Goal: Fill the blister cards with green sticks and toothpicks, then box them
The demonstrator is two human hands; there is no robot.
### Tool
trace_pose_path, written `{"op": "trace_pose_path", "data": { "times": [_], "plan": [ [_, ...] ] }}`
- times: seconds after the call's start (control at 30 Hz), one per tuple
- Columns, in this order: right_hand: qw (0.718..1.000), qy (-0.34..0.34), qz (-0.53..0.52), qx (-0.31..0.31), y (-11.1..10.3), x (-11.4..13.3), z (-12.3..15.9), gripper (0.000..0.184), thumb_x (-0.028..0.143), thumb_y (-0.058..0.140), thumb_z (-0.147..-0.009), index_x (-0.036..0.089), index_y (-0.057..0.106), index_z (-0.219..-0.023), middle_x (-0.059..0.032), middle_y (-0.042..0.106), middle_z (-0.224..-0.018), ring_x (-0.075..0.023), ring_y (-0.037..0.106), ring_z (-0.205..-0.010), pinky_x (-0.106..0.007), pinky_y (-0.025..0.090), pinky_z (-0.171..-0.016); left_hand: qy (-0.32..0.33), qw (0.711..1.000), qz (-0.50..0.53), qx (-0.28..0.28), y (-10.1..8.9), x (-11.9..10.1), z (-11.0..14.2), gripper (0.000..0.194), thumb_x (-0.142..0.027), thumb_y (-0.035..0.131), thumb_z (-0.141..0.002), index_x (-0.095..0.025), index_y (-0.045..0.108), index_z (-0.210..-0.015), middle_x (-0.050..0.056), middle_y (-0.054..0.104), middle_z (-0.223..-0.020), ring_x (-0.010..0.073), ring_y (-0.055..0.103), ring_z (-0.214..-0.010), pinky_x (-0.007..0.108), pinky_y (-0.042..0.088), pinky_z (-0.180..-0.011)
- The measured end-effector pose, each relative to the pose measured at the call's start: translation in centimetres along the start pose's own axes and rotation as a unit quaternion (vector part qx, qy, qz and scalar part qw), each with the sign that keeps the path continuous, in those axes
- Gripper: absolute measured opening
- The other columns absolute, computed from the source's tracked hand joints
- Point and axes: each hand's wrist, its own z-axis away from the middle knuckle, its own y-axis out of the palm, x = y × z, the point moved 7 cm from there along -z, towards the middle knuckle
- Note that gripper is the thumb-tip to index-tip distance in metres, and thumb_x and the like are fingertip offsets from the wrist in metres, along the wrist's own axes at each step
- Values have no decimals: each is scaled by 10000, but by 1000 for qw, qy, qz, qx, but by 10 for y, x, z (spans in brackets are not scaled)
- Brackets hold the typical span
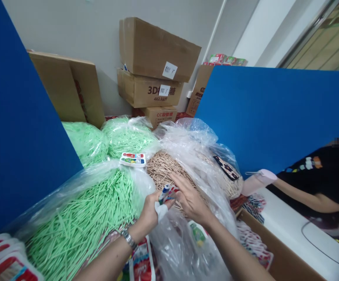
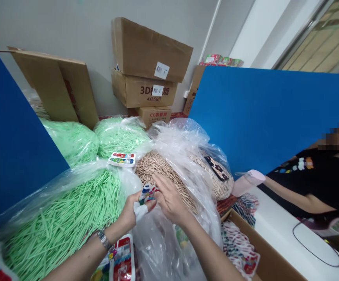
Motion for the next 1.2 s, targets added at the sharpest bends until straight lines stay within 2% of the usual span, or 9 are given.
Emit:
{"op": "trace_pose_path", "data": {
  "times": [0.07, 0.17, 0.3, 0.5, 0.73, 0.87, 0.97, 1.07, 1.2],
  "plan": [
    [1000, 23, -20, -2, 1, -19, -1, 454, 390, 299, -974, 265, 383, -1402, -76, 467, -1408, -207, 449, -1275, -415, 366, -1050, -17, 1000, 5, 5, -4, 7, 3, 210, -321, 701, -733, -117, 651, -742, 27, 610, -691, 154, 528, -622, 259, 416, -568],
    [985, 129, 113, -9, 4, -68, 3, 459, 313, 154, -995, 205, 508, -1267, -96, 596, -1236, -180, 569, -1102, -350, 457, -908, -41, 999, 14, -8, -17, 14, 11, 240, -340, 666, -768, -101, 646, -781, 36, 626, -676, 148, 535, -582, 268, 422, -556],
    [931, 187, 270, 160, 42, -114, 24, 245, 300, 435, -912, 174, 645, -894, -83, 688, -871, -208, 641, -827, -309, 468, -758, -61, 997, 18, -33, -36, 14, 29, 226, -331, 675, -760, -108, 641, -751, 29, 636, -649, 144, 545, -562, 264, 434, -552],
    [883, 202, 333, 263, 81, -125, 45, 207, 99, 468, -837, 163, 641, -930, -152, 695, -959, -257, 655, -898, -321, 473, -725, -147, 980, 128, -38, -47, 21, 57, 276, -388, 731, -719, -122, 666, -751, 22, 679, -658, 135, 576, -564, 241, 453, -557],
    [881, 187, 337, 276, 79, -126, 46, 221, 76, 434, -842, 140, 627, -930, -168, 662, -993, -252, 653, -877, -321, 472, -729, -180, 963, 161, -116, -67, 27, 77, 444, -555, 748, -623, -129, 696, -734, 43, 701, -647, 177, 616, -585, 272, 485, -572],
    [922, 172, 281, 204, 64, -103, 31, 214, 159, 400, -904, 169, 560, -1045, -112, 645, -938, -218, 636, -822, -320, 473, -717, -159, 976, 78, -129, -81, 16, 86, 388, -505, 726, -673, -120, 677, -659, 23, 653, -588, 142, 547, -540, 250, 431, -527],
    [986, 160, -11, -37, 36, -51, 11, 320, 299, 450, -924, 215, 408, -1231, -46, 617, -872, -189, 612, -744, -308, 494, -662, -167, 977, 42, -126, -86, 12, 91, 338, -433, 761, -643, -113, 656, -614, 4, 601, -537, 114, 485, -499, 232, 373, -486],
    [936, 129, -288, -156, 28, 4, 3, 337, 319, 591, -863, 285, 439, -1162, -22, 619, -908, -180, 627, -803, -313, 524, -698, -175, 976, 50, -117, -86, 13, 94, 315, -408, 757, -649, -108, 665, -652, 9, 604, -554, 112, 480, -498, 235, 371, -487],
    [925, 74, -337, -162, 38, 56, -2, 252, 245, 614, -856, 290, 495, -1073, -13, 643, -934, -154, 638, -803, -296, 527, -718, -174, 977, 63, -105, -87, 11, 100, 284, -380, 738, -698, -106, 663, -679, 25, 635, -591, 119, 502, -520, 234, 393, -504]
  ]
}}
